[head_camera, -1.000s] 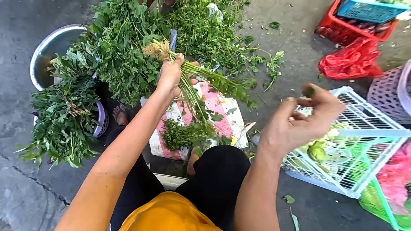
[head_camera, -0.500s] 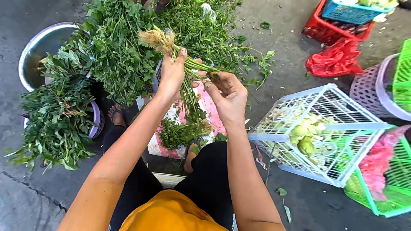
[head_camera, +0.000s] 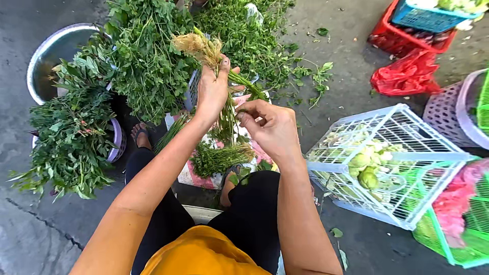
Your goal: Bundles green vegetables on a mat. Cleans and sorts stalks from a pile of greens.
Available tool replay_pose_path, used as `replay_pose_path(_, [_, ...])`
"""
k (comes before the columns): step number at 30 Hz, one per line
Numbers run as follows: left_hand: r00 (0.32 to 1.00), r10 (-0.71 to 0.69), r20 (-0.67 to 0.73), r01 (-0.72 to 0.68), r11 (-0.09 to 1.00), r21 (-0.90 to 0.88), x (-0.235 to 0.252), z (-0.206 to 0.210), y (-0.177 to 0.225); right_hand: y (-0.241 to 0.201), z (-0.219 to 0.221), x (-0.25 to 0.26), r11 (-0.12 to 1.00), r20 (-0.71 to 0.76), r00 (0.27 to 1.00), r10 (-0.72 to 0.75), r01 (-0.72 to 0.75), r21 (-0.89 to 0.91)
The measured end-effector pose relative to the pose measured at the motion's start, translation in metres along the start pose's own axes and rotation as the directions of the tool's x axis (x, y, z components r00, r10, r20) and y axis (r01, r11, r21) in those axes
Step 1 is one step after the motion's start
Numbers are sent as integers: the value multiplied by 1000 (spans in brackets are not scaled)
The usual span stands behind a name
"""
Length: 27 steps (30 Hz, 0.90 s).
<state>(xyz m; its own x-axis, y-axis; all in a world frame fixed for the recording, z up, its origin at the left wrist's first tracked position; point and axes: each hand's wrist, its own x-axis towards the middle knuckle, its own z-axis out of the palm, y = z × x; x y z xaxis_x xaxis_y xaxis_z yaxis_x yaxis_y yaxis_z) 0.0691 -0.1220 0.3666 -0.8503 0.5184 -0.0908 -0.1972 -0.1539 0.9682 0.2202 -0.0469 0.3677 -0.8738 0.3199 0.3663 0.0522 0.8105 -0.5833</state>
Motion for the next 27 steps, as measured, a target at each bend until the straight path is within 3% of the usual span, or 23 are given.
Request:
replay_pose_path(3, [1000,-21,9,21,1000,-17,-1,-2,3,10,7,4,985,-148,985,91,-110,-130])
replay_pose_path(5, [1000,-27,1,27,1000,-3,-1,-2,5,10,11,4,993,-223,974,43,-65,-93])
replay_pose_path(10, [998,64,20,-65,993,97,1,-1,-2,6,32,10,999,-207,978,-39,35,-22])
replay_pose_path(15, [999,-19,48,7,973,232,-5,-5,2,16,24,28,964,-104,974,202,-180,195])
replay_pose_path(18, [995,-65,82,45,975,219,-5,-6,2,26,15,27,944,-141,955,260,-221,246])
replay_pose_path(20, [995,-57,87,41,984,174,-2,-9,2,32,7,23,902,-138,940,312,-247,354])
replay_pose_path(23, [988,-137,67,132,988,74,1,-11,8,35,1,13,771,11,911,411,-354,530])
replay_pose_path(27, [976,-205,78,205,979,11,1,-9,15,36,11,0,725,127,889,439,-434,534])
